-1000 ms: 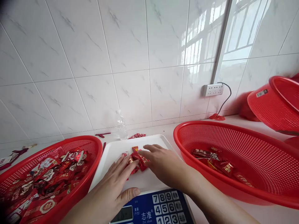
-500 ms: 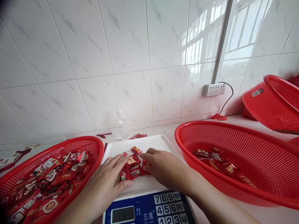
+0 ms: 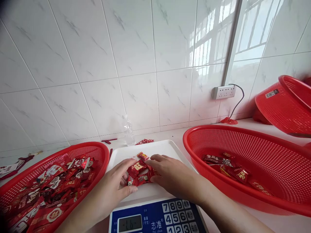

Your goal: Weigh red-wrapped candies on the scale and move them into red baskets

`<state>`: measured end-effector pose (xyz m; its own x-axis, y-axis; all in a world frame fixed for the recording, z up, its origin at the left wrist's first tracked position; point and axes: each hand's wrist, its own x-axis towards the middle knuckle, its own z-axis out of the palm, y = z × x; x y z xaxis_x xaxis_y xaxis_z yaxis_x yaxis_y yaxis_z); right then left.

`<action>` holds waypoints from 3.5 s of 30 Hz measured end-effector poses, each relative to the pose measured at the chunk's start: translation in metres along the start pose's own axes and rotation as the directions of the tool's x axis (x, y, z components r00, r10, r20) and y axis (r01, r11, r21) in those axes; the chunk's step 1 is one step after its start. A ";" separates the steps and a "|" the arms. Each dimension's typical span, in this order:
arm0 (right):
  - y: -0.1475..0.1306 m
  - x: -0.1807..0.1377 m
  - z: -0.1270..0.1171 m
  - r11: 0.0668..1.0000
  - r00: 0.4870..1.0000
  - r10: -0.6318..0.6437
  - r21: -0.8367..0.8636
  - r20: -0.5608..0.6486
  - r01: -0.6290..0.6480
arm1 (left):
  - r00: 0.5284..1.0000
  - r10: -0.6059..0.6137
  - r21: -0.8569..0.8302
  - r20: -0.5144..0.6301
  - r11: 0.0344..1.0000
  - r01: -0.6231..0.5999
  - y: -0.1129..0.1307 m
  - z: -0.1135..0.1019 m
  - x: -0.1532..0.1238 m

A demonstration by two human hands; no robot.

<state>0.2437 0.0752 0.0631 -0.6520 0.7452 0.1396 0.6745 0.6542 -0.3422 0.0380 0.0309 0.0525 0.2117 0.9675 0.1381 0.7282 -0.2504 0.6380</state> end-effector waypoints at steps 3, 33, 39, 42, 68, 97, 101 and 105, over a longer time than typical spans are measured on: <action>0.001 0.000 0.002 0.999 1.000 0.003 -0.048 -0.003 -0.003 | 0.998 0.036 0.068 -0.052 0.997 -0.032 -0.003 -0.001 0.001; 0.005 -0.001 0.000 0.986 0.999 0.000 -0.166 -0.040 -0.007 | 1.000 -0.001 0.199 0.024 0.980 -0.004 -0.005 0.001 0.003; -0.003 -0.007 -0.006 0.994 0.999 -0.041 -0.104 0.018 0.042 | 0.994 -0.054 0.246 0.100 0.969 0.028 -0.007 0.001 0.003; -0.001 -0.006 -0.004 0.994 0.999 -0.047 -0.103 -0.006 0.046 | 0.994 -0.076 0.280 0.085 0.959 0.049 -0.004 0.001 0.006; 0.023 0.005 0.003 0.991 0.996 -0.028 -0.131 -0.086 0.016 | 0.991 -0.038 0.324 0.125 0.946 -0.005 0.013 0.027 0.046; 0.055 0.006 0.013 0.971 0.917 -0.088 -0.240 -0.389 -0.009 | 0.883 -0.420 0.295 -0.212 0.834 0.467 -0.083 -0.107 0.013; 0.060 0.009 0.021 0.970 0.917 -0.073 -0.240 -0.391 -0.025 | 0.859 -0.509 0.397 0.060 0.802 0.447 -0.112 -0.098 -0.010; 0.057 0.009 0.023 0.971 0.924 -0.069 -0.236 -0.376 -0.023 | 0.839 -0.523 0.474 0.152 0.783 0.402 -0.119 -0.083 -0.011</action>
<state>0.2687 0.1163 0.0231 -0.5190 0.6919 0.5019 0.7522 0.6486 -0.1162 -0.1051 0.0533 0.0385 -0.1040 0.9371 -0.3333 0.9646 0.1767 0.1959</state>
